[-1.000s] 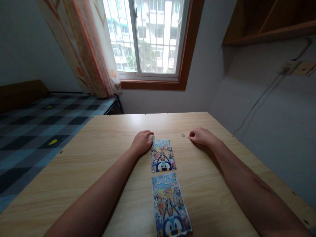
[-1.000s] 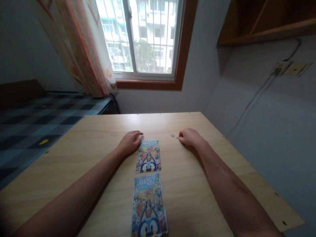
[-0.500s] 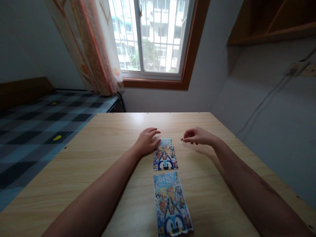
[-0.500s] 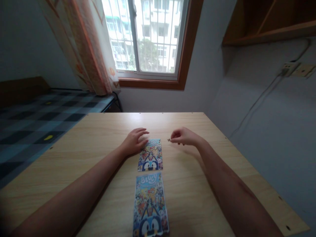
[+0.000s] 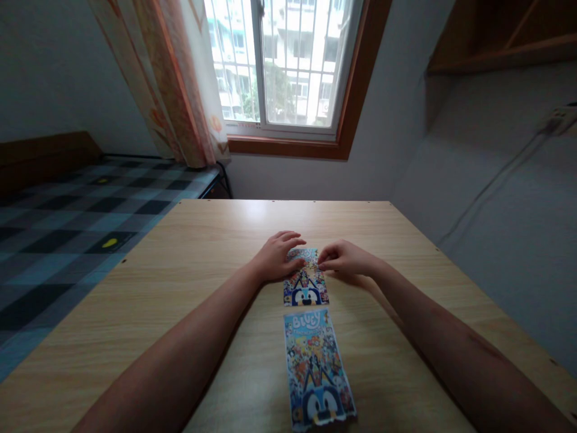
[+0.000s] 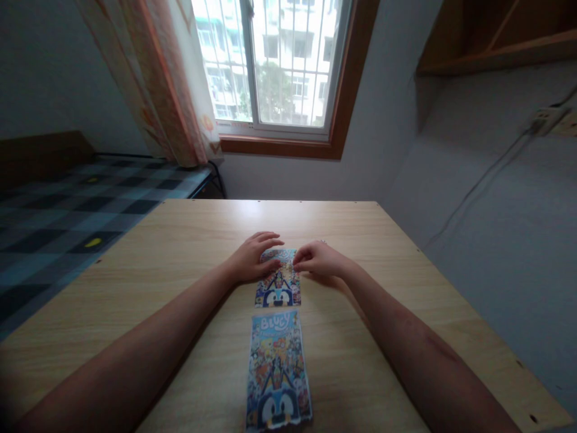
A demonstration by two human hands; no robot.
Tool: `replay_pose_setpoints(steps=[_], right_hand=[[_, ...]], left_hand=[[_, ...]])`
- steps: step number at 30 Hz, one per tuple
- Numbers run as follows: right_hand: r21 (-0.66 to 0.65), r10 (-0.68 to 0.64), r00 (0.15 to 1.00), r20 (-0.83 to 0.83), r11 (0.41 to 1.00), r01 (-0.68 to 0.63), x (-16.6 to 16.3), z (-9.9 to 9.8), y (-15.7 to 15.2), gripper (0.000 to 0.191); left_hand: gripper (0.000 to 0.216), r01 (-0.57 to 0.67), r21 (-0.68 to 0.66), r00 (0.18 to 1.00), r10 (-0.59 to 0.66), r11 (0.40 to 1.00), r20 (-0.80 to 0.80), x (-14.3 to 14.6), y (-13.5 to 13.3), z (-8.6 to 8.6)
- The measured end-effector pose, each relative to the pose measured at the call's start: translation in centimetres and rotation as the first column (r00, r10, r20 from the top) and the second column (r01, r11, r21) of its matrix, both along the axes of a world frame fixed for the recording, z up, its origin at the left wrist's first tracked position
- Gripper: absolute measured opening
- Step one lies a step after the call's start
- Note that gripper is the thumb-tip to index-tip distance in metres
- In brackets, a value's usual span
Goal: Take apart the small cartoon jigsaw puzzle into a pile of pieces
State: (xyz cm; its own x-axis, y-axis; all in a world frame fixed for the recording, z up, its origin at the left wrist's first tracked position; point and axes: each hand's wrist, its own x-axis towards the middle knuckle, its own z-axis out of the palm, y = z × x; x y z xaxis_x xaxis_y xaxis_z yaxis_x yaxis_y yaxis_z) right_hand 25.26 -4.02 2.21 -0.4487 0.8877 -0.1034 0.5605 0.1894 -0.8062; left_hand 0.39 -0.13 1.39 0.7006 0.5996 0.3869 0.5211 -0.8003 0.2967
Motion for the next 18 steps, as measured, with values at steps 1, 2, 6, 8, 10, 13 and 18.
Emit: replay_pose_setpoints(steps=[1, 2, 6, 8, 10, 13, 18], right_hand=[[0.019, -0.023, 1.000, -0.005, 1.000, 0.023, -0.1, 0.0, 0.0, 0.015], [0.038, -0.046, 0.999, -0.014, 0.998, 0.047, -0.2, 0.0, 0.0, 0.014], [0.104, -0.106, 0.993, -0.046, 0.988, 0.110, -0.9, -0.2, -0.2, 0.014], [0.122, -0.098, 0.994, -0.048, 0.987, 0.103, -1.2, -0.4, -0.3, 0.014], [0.126, -0.091, 0.994, -0.054, 0.987, 0.098, -1.5, -0.7, -0.4, 0.014], [0.114, -0.103, 0.993, -0.062, 0.987, 0.109, -1.8, -1.0, -0.6, 0.015], [0.209, -0.106, 0.991, 0.087, 0.974, 0.086, -2.2, -0.9, -1.0, 0.014]], left_hand=[[0.036, -0.011, 0.009, 1.000, 0.011, 1.000, 0.020, 0.0, 0.0, 0.0], [0.032, -0.022, 0.017, 0.999, 0.022, 1.000, 0.039, 0.0, 0.0, 0.1], [0.025, -0.037, 0.006, 0.997, 0.037, 0.999, 0.068, 0.1, -0.1, 0.3], [0.028, -0.024, -0.009, 0.998, 0.024, 1.000, 0.053, 0.1, -0.1, 0.3], [0.033, -0.010, -0.018, 0.999, 0.011, 1.000, 0.033, 0.1, 0.0, 0.1], [0.038, 0.013, -0.015, 1.000, -0.013, 1.000, 0.011, 0.0, 0.2, -0.1], [0.040, 0.025, -0.032, 1.000, -0.026, 0.999, -0.018, 0.0, 0.3, -0.5]])
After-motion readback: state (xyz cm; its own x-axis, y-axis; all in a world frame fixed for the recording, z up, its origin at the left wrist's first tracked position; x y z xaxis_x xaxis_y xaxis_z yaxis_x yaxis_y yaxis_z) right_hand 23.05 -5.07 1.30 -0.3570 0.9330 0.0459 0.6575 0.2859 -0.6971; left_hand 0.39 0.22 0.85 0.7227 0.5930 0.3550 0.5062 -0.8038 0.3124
